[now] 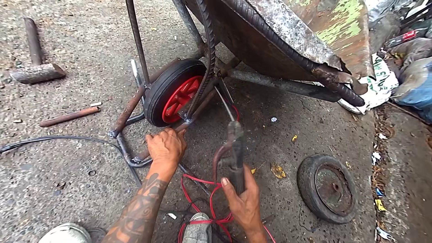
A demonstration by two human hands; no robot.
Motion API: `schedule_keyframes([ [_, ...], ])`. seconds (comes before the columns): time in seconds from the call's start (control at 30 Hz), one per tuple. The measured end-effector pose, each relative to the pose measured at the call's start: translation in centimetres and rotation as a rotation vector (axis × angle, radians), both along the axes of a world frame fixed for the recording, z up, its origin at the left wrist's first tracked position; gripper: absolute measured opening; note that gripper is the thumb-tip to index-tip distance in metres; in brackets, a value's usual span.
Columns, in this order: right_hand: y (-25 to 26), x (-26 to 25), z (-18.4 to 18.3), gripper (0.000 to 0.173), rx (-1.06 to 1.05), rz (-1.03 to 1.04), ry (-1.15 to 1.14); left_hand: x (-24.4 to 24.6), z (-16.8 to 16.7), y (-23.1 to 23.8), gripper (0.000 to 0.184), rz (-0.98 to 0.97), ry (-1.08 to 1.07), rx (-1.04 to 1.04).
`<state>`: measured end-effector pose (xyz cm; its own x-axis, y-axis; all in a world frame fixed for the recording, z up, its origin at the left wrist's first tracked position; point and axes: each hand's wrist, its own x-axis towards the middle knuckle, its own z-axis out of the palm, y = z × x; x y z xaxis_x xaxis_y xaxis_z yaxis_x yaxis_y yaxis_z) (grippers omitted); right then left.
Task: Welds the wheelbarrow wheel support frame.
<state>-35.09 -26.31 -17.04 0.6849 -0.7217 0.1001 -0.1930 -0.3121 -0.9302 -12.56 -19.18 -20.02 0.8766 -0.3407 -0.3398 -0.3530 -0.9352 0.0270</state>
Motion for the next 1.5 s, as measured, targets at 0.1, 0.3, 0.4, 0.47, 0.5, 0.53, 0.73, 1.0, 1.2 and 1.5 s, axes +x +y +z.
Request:
schedule_keyframes([
  [0.1, 0.4, -0.3, -0.8, 0.049, -0.352, 0.054, 0.225, -0.1, 0.4, -0.1, 0.060, 0.000, 0.024, 0.017],
  [0.3, 1.9, -0.6, -2.7, 0.048, -0.261, 0.042, 0.075, 0.0, 0.4, 0.0, 0.063, 0.002, 0.011, 0.023],
  [0.4, 1.8, -0.5, -2.0, 0.050, -0.241, 0.039, 0.068, -0.1, 0.1, 0.0, 0.065, -0.006, 0.003, 0.024],
  [0.47, 1.5, -0.1, -1.9, 0.052, -0.234, 0.033, 0.096, -0.1, 0.2, -0.1, 0.068, -0.014, 0.004, 0.030],
  [0.5, 1.4, 0.1, -1.9, 0.053, -0.234, 0.038, 0.105, -0.1, 0.4, -0.1, 0.070, -0.017, 0.010, 0.040],
  [0.53, 1.3, 0.3, -1.9, 0.053, -0.234, 0.047, 0.107, -0.1, 0.6, -0.1, 0.073, -0.018, 0.023, 0.050],
  [0.73, 1.3, 1.0, -1.9, 0.052, -0.233, 0.078, 0.103, -1.0, 1.6, -0.5, 0.063, -0.015, 0.072, 0.069],
  [1.0, 1.6, -0.3, -1.5, 0.053, -0.227, 0.046, 0.047, -3.0, 0.9, -1.0, 0.057, -0.012, 0.052, 0.047],
  [1.2, 1.2, -0.7, -1.8, 0.054, -0.195, 0.046, 0.068, -2.9, 0.5, -1.1, 0.057, -0.040, 0.022, 0.084],
  [1.5, 1.1, -0.7, -2.0, 0.054, -0.192, 0.045, 0.112, -3.0, 0.5, -1.1, 0.057, -0.028, 0.034, 0.095],
])
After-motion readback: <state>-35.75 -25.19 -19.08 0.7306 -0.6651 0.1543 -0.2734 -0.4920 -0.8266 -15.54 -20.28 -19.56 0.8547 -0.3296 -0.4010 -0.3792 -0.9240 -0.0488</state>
